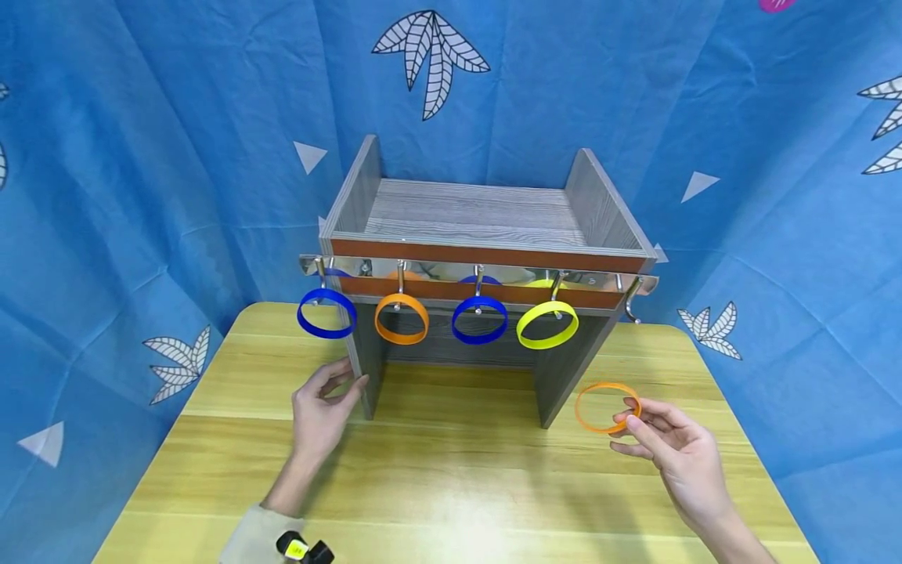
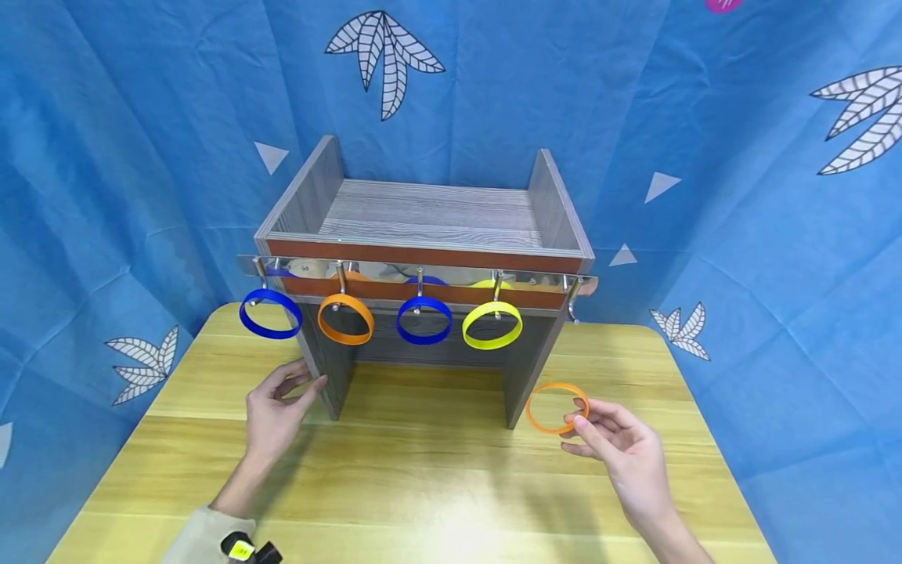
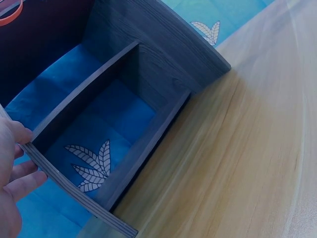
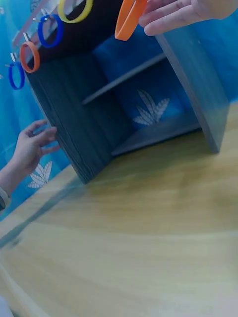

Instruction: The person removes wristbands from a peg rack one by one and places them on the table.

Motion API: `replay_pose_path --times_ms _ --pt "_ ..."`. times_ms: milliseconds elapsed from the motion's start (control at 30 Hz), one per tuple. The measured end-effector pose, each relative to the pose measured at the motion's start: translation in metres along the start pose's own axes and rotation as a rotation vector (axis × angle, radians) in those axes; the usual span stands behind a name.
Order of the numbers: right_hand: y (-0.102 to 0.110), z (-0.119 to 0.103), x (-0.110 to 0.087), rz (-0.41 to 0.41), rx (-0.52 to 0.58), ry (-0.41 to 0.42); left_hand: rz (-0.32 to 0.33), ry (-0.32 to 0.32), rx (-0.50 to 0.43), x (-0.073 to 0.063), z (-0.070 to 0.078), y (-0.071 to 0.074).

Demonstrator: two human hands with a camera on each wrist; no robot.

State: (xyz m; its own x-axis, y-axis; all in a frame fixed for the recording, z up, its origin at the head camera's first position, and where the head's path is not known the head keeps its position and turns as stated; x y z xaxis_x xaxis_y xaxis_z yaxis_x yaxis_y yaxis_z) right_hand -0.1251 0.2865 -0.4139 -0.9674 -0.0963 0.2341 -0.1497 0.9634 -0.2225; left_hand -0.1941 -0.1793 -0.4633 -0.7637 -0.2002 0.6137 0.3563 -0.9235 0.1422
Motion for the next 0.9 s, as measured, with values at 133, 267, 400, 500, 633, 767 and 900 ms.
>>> replay_pose_path --times_ms 133,267,400,500,633,767,900 --pt "0.005 0.012 -0.004 0.034 -0.011 -0.050 0.000 0.000 0.002 0.000 0.000 0.000" --pt "0.011 0.024 -0.008 0.052 -0.033 -0.102 0.002 0.001 -0.002 0.000 0.000 0.000" --pt "0.019 0.037 -0.011 0.051 -0.044 -0.150 -0.003 -0.001 0.007 0.000 -0.001 0.000" --pt "0.024 0.047 -0.014 0.042 -0.047 -0.188 -0.006 -0.006 0.007 0.000 0.000 0.000" --pt "0.030 0.058 -0.016 0.027 -0.062 -0.222 -0.007 -0.008 0.007 0.000 0.000 0.000" --pt "0.038 0.068 -0.017 0.021 -0.094 -0.268 -0.003 -0.001 0.000 0.000 0.000 0.000" --pt "0.047 0.078 -0.018 0.036 -0.129 -0.335 0.000 0.010 -0.015 0.000 -0.001 0.000"
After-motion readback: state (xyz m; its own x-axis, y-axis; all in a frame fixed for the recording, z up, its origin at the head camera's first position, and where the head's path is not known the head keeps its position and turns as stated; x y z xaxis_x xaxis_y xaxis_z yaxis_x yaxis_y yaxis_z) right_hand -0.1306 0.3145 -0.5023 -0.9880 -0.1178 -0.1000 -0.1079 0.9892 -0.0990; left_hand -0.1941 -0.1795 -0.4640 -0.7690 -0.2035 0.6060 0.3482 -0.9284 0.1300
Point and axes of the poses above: each hand's wrist, its own x-axis towards the middle knuckle, its own y-axis out of the back of the hand, z = x × y, the point moved 6 cm from there along x, towards the middle knuckle, and after that the axes turned 8 degrees about -y, right-handed, at the moved point
